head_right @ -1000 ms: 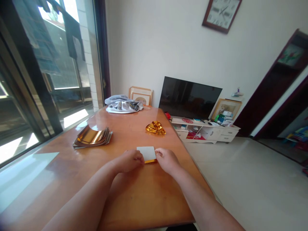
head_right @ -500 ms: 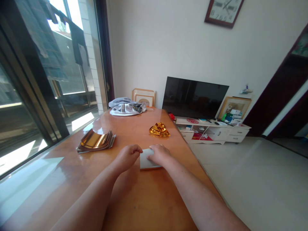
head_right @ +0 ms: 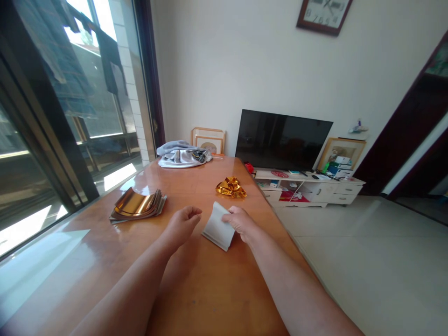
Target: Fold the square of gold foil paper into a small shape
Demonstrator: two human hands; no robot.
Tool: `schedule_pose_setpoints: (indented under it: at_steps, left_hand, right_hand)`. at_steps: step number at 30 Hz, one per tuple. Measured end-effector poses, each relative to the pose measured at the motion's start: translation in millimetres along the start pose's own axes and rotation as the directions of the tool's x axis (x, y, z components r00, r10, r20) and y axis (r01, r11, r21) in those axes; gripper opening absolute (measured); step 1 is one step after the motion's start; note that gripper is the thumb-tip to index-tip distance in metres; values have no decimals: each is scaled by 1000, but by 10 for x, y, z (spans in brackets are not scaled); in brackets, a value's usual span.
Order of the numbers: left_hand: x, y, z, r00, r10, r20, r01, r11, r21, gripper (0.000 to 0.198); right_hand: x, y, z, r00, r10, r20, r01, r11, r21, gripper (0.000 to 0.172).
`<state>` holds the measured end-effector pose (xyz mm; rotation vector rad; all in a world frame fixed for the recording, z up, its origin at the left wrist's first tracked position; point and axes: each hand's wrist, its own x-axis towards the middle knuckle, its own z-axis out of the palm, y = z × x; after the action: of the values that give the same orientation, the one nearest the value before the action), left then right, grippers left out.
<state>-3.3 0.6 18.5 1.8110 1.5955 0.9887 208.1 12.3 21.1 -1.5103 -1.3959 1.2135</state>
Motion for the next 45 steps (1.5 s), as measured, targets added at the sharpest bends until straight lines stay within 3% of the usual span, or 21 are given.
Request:
schedule_pose_setpoints:
  at_steps: [3, 6, 9, 12, 14, 16, 22, 24, 26, 31, 34, 37, 41, 45]
  left_hand:
    - [-16, 30, 35, 993, -115, -28, 112, 988, -108, 43]
    - [-66, 89, 115, 973, -223, 66, 232, 933, -276, 64]
    - [-135, 172, 214, 941, -231, 247, 329, 797, -507, 77]
    - [-184, 230, 271, 928, -191, 321, 366, 638, -678, 76]
    - [-186, 231, 273, 934, -191, 302, 354, 623, -697, 76]
    - [-161, 196, 252, 943, -206, 260, 329, 683, -652, 74]
    - [-1, -44, 193, 975, -152, 161, 196, 931, -307, 65]
    - [43, -123, 197, 979, -110, 174, 140, 975, -171, 61]
    - [68, -173, 204, 981, -43, 187, 56, 996, -64, 59]
    - [40, -143, 191, 960, 144, 239, -174, 978, 112, 67]
    - [-1, -57, 150, 942, 249, 227, -303, 920, 249, 67]
    - [-27, 41, 91, 927, 320, 195, -373, 837, 399, 50]
    - [-36, 120, 48, 922, 292, 254, -382, 790, 479, 29]
    - [-32, 107, 65, 922, 248, 298, -371, 788, 491, 29]
  right_hand:
    - [15, 46, -30, 996, 35, -77, -16, 972, 233, 31]
    - [13, 78, -11, 986, 74, -147, -8, 913, 409, 34]
    - [-51, 87, 69, 980, 99, -173, 6, 853, 522, 31]
    - [-166, 94, 176, 982, 115, -152, 2, 792, 611, 30]
    - [-248, 98, 221, 984, 157, -88, -42, 678, 734, 34]
    - [-321, 97, 213, 980, 186, -69, -73, 662, 746, 38]
    - [-459, 65, -87, 981, 112, -159, -19, 868, 496, 53]
    - [-502, 66, -190, 995, 60, -78, -27, 930, 368, 67]
    - [-548, 81, -262, 999, 36, 28, -41, 968, 249, 69]
    - [-622, 169, -335, 943, -11, 333, 11, 1000, 1, 41]
    - [-627, 222, -359, 889, -82, 451, 153, 980, -125, 47]
    - [-644, 226, -388, 874, -140, 465, 317, 889, -329, 56]
    - [-683, 156, -404, 863, -183, 471, 444, 720, -533, 53]
    - [-683, 85, -399, 861, -175, 478, 464, 655, -596, 42]
